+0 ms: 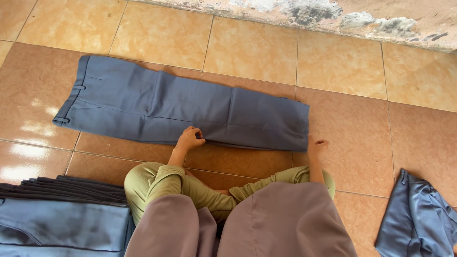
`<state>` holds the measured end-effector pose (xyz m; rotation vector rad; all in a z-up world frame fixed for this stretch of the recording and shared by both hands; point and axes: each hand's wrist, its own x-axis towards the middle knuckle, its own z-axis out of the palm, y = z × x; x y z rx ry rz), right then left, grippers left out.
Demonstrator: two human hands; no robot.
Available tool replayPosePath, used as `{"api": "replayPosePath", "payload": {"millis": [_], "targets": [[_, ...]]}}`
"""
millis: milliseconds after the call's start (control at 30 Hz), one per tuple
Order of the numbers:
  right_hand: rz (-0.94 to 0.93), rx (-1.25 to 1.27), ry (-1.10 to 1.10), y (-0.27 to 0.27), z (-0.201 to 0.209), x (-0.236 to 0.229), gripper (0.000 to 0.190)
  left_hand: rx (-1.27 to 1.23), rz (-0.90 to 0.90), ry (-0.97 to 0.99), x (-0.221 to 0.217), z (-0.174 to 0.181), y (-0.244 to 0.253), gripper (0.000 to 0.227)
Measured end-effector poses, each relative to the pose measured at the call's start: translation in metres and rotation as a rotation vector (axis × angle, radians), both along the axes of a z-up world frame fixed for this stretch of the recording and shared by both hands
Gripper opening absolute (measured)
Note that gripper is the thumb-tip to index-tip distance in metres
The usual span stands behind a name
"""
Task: Folding pants into a rectangular shape and stacking them on the floor.
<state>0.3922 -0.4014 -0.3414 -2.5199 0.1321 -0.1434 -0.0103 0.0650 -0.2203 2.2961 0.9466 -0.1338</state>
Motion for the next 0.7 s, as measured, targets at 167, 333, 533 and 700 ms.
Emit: {"api": "replayPosePath", "payload": {"millis": [167,333,533,700], "targets": [[0.203,0.326,0.595,0.041,0.122,-0.061,0.091,0.114,-0.06,0.166,-0.004,-0.036,-0.004,0.015],[0.312,0.044,0.371,0.045,0.094,-0.051,0.068,0.208,-0.147,0.241,-0.002,-0.043,-0.004,0.009],[0.165,0.017,0.081,0.047,0.113,-0.055,0.037,0.186,-0.224,0.104,0.001,-0.015,-0.016,0.01],[0.084,-0.231,0.432,0.051,0.115,-0.059,0.071,0.235,-0.354,0.17,0.003,-0.002,-0.022,0.009]]}}
